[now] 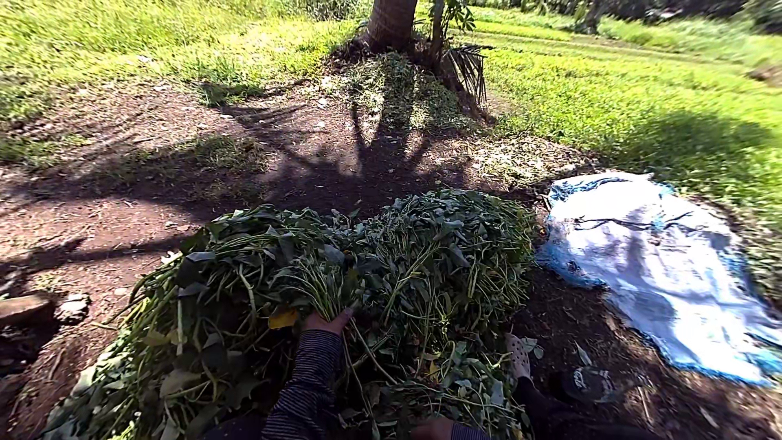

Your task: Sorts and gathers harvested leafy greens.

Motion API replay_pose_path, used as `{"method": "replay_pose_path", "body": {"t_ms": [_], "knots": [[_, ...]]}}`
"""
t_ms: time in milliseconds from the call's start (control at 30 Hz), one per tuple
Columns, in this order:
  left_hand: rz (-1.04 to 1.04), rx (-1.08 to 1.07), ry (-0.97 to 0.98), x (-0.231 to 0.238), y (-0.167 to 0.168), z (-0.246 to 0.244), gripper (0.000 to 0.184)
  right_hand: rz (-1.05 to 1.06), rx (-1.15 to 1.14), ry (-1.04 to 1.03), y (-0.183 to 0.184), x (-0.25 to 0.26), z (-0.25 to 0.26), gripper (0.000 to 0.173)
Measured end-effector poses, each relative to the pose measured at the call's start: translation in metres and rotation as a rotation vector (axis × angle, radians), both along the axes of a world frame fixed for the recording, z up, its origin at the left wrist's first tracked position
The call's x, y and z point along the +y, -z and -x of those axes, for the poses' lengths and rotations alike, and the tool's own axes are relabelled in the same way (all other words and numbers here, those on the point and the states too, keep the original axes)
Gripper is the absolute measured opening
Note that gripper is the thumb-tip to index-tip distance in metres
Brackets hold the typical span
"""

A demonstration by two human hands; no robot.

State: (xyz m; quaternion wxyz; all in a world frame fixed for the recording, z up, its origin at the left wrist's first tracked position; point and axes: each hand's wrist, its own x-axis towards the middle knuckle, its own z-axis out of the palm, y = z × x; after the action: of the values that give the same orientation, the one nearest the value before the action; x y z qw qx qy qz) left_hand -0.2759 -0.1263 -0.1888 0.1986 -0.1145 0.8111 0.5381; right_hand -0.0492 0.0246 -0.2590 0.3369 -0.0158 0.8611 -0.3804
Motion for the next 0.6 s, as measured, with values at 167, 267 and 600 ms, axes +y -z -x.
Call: {"method": "replay_pose_path", "body": {"t_ms": [167, 267, 600], "knots": [[-0.062, -0.009, 0.0, 0.008, 0.001, -0.013, 0.061, 0.043, 0.146, 0.432, -0.045, 0.035, 0.021, 0.051], [-0.275, -0.072, -0.044, 0.019, 0.003, -0.026, 0.05, 0.136, 0.204, 0.379, -0.05, 0.011, 0.033, 0.042], [-0.498, -0.129, -0.041, 0.019, -0.012, -0.046, 0.034, 0.114, 0.04, 0.703, -0.003, 0.055, 0.049, 0.045]]}}
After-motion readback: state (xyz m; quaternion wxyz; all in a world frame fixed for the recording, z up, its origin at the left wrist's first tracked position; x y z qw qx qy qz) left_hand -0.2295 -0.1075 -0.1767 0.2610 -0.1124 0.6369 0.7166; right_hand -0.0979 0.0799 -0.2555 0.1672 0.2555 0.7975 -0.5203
